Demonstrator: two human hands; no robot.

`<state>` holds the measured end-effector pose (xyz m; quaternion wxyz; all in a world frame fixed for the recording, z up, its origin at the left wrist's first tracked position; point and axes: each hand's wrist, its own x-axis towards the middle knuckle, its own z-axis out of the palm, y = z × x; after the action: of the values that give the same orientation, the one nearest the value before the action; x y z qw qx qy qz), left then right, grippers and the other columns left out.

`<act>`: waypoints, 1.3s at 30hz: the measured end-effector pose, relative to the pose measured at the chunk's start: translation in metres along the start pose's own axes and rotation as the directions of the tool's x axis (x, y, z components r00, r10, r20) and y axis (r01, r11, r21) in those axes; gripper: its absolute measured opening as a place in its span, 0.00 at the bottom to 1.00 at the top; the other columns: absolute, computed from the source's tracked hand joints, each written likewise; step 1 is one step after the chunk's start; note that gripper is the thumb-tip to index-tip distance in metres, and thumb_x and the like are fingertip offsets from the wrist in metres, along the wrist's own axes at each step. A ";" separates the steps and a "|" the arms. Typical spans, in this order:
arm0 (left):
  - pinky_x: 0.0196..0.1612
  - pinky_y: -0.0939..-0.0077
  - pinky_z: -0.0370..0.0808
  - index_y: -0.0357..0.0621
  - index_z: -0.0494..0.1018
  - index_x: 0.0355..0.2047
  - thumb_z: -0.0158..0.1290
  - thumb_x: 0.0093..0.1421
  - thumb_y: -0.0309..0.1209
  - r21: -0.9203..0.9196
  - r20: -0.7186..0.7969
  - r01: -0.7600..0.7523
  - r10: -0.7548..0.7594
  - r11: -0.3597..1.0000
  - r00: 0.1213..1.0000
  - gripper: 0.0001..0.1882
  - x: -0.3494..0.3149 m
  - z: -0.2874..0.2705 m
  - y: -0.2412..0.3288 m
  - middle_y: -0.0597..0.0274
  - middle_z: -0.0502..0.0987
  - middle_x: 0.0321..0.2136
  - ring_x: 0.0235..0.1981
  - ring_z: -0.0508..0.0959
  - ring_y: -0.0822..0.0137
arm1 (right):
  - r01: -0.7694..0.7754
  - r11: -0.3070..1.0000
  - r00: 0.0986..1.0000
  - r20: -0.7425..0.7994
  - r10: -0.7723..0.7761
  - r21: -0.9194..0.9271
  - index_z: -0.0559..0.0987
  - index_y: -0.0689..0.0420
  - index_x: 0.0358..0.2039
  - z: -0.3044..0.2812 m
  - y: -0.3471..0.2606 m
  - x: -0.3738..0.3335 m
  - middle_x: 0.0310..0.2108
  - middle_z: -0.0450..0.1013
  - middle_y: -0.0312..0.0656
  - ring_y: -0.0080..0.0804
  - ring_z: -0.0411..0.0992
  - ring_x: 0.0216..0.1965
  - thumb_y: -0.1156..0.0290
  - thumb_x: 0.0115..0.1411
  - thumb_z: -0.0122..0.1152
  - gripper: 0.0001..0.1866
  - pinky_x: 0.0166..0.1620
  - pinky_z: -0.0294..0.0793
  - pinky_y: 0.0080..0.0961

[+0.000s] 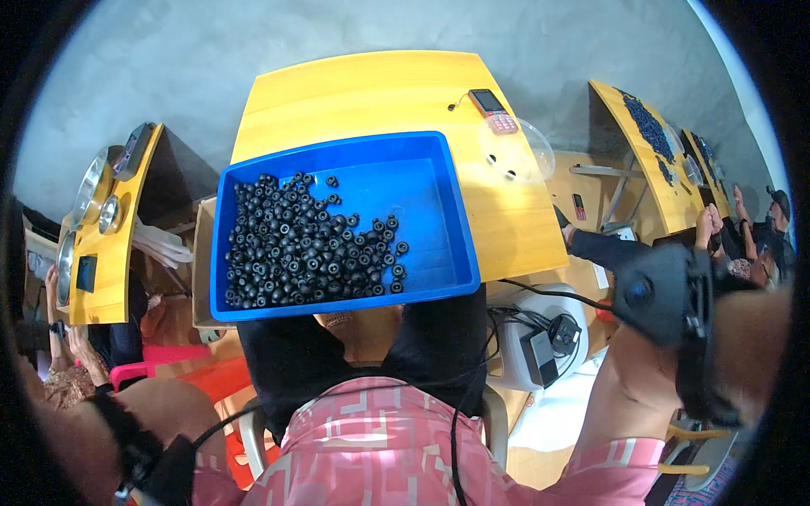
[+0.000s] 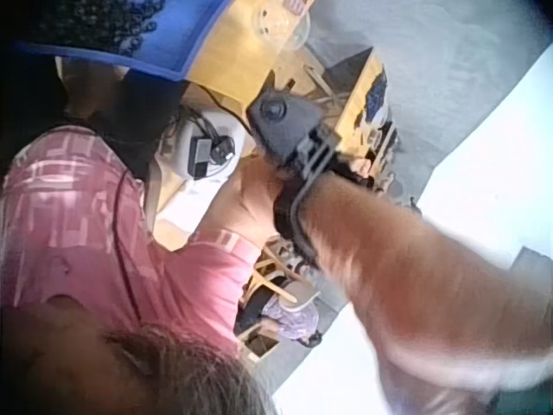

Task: Trimming excess material from small black rubber or plastic parts using a handheld scraper.

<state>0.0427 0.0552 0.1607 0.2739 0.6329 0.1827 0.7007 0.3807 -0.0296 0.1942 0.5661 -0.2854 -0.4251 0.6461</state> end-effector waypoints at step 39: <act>0.47 0.70 0.74 0.41 0.60 0.55 0.55 0.63 0.44 0.022 0.101 -0.163 0.160 0.986 0.982 0.28 -0.014 -0.001 -0.086 0.49 0.59 0.53 0.40 0.76 0.59 | -0.032 0.999 0.995 -0.095 0.028 -0.039 0.76 0.49 0.51 -0.005 -0.036 -0.020 0.57 0.65 0.54 0.31 0.63 0.55 0.60 0.65 0.63 0.16 0.50 0.61 0.13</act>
<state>0.0556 0.1138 0.0977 0.2153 0.6837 0.1273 0.6856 0.4061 -0.0476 0.2210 0.5700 -0.3332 -0.4064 0.6316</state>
